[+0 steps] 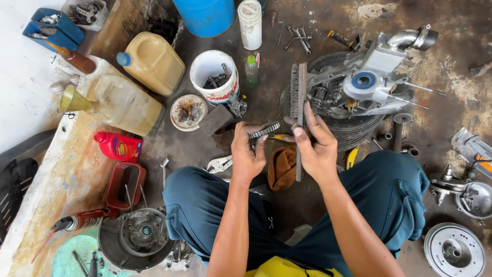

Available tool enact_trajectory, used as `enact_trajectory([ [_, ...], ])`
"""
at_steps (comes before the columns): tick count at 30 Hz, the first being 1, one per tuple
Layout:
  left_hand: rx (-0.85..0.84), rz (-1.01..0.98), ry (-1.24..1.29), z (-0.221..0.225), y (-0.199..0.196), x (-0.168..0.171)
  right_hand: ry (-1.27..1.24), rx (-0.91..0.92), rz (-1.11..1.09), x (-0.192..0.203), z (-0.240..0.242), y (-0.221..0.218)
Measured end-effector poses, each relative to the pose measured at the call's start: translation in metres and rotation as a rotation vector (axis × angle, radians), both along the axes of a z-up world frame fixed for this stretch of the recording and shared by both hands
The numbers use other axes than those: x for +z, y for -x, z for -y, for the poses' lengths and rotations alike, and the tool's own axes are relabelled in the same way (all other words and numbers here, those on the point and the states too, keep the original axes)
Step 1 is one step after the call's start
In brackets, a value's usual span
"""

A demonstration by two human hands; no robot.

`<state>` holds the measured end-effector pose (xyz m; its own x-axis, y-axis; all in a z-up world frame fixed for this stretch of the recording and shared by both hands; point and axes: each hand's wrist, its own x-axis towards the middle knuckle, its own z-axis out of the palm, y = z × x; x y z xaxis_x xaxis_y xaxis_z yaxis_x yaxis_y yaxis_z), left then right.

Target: Inspecting a motorcycle gear and attempting to fit it into the engine crankcase housing.

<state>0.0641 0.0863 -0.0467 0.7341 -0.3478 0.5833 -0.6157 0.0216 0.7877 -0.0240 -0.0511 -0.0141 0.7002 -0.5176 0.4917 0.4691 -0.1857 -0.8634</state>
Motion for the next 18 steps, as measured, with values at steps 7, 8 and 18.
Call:
enact_trajectory([
  [7, 0.017, -0.118, 0.095, -0.001, 0.007, -0.004, -0.102, 0.042, 0.088, -0.021, -0.012, -0.012],
  [8, 0.011, -0.166, 0.154, 0.003, 0.008, -0.011, -0.109, 0.033, 0.089, -0.023, -0.013, -0.013],
  [18, -0.041, -0.194, 0.095, 0.009, 0.013, 0.01, 0.109, -0.062, -0.05, -0.025, -0.001, -0.004],
])
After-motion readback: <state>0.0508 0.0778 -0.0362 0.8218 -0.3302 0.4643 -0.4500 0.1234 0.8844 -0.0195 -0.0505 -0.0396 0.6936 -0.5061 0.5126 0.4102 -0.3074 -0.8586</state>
